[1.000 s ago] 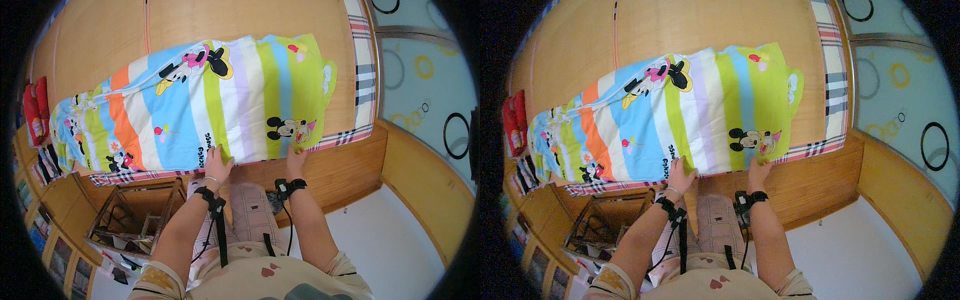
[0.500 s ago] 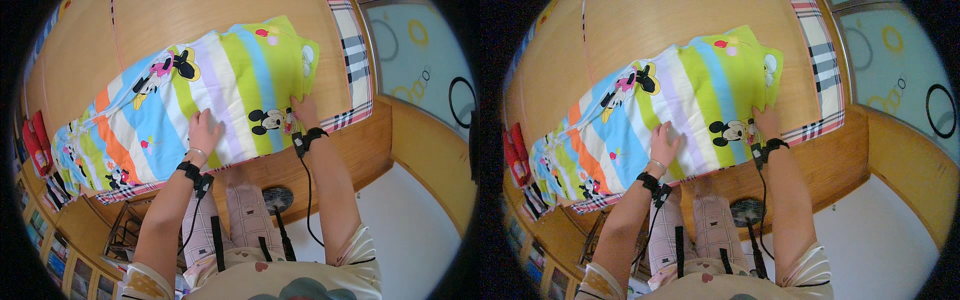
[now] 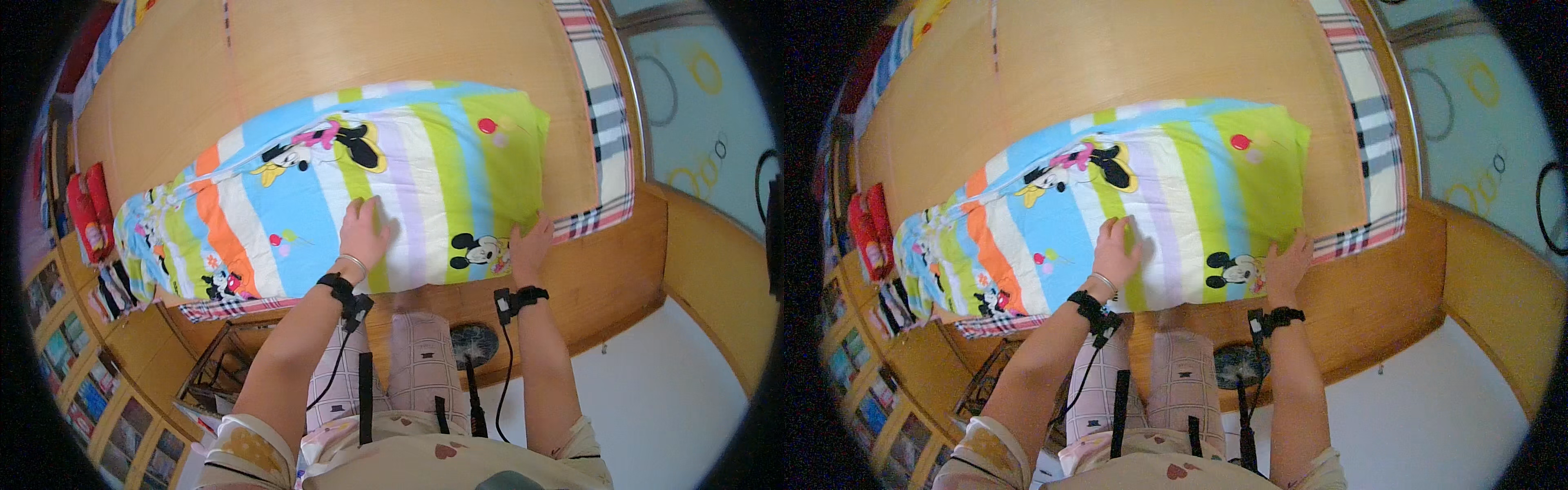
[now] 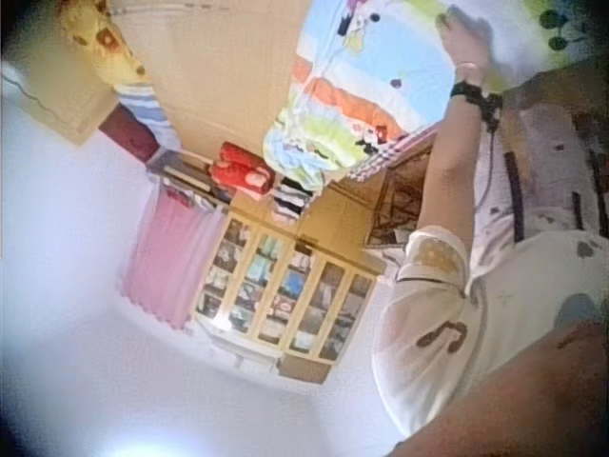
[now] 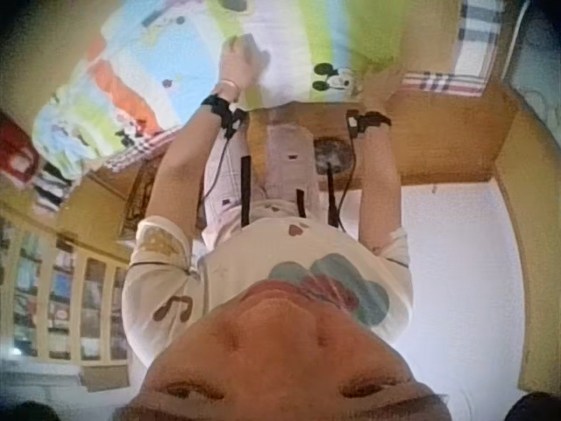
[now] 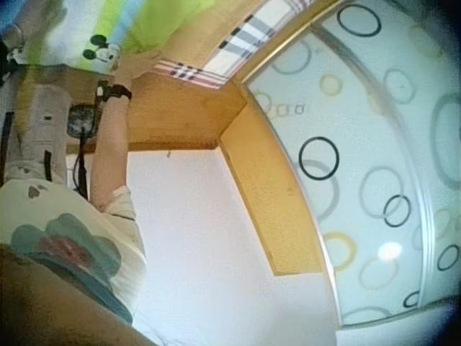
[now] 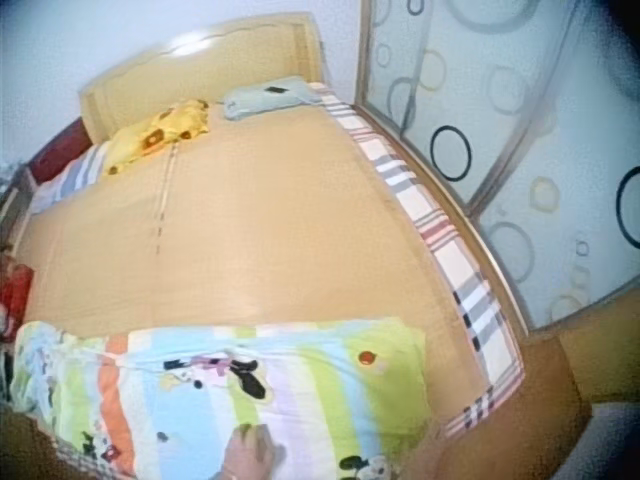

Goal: The person folds a red floral duvet by hand on a bed and then folds a colorful Mickey Mouse patterned pillowcase.

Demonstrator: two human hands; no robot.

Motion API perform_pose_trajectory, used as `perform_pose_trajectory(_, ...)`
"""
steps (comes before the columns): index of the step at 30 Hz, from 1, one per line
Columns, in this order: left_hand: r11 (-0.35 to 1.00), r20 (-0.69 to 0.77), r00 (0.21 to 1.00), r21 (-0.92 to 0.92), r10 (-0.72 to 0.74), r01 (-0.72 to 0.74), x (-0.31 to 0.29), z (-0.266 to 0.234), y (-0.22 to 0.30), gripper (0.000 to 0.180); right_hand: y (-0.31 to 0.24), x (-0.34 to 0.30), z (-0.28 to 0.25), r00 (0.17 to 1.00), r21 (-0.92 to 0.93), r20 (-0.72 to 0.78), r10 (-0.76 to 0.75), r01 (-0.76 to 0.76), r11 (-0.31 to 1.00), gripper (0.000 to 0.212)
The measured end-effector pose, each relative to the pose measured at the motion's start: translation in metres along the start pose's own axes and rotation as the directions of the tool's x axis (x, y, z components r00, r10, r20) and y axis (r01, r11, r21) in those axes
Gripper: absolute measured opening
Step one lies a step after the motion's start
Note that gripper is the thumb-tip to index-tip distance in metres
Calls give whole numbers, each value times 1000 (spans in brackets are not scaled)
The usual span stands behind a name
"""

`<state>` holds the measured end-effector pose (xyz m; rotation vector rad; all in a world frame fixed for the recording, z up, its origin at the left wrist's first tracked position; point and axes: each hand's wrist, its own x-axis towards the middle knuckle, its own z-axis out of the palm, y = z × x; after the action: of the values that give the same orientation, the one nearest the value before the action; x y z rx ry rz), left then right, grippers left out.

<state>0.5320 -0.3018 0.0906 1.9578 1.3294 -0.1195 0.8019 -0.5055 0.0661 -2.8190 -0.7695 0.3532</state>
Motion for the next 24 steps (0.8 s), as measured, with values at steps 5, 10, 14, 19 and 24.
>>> perform_pose_trajectory(5,988,-135,984,82,-116,128,19,-59,-70,63,-97,15,2,846,144,-34,-532,530,835,45)
perform_pose_trajectory(10,934,-181,978,319,-106,161,29,-117,-148,70,-221,19,9,679,370,151,-719,635,678,41)
perform_pose_trajectory(14,935,-250,966,323,-68,149,58,-166,-203,67,-300,17,33,671,399,200,-714,610,684,42)
perform_pose_trajectory(19,973,-285,955,185,-85,142,96,-222,-278,67,-381,36,72,675,348,222,-703,619,704,52)
perform_pose_trajectory(24,906,43,938,276,-345,320,102,-265,-269,29,-384,52,103,651,121,460,-604,628,769,32)
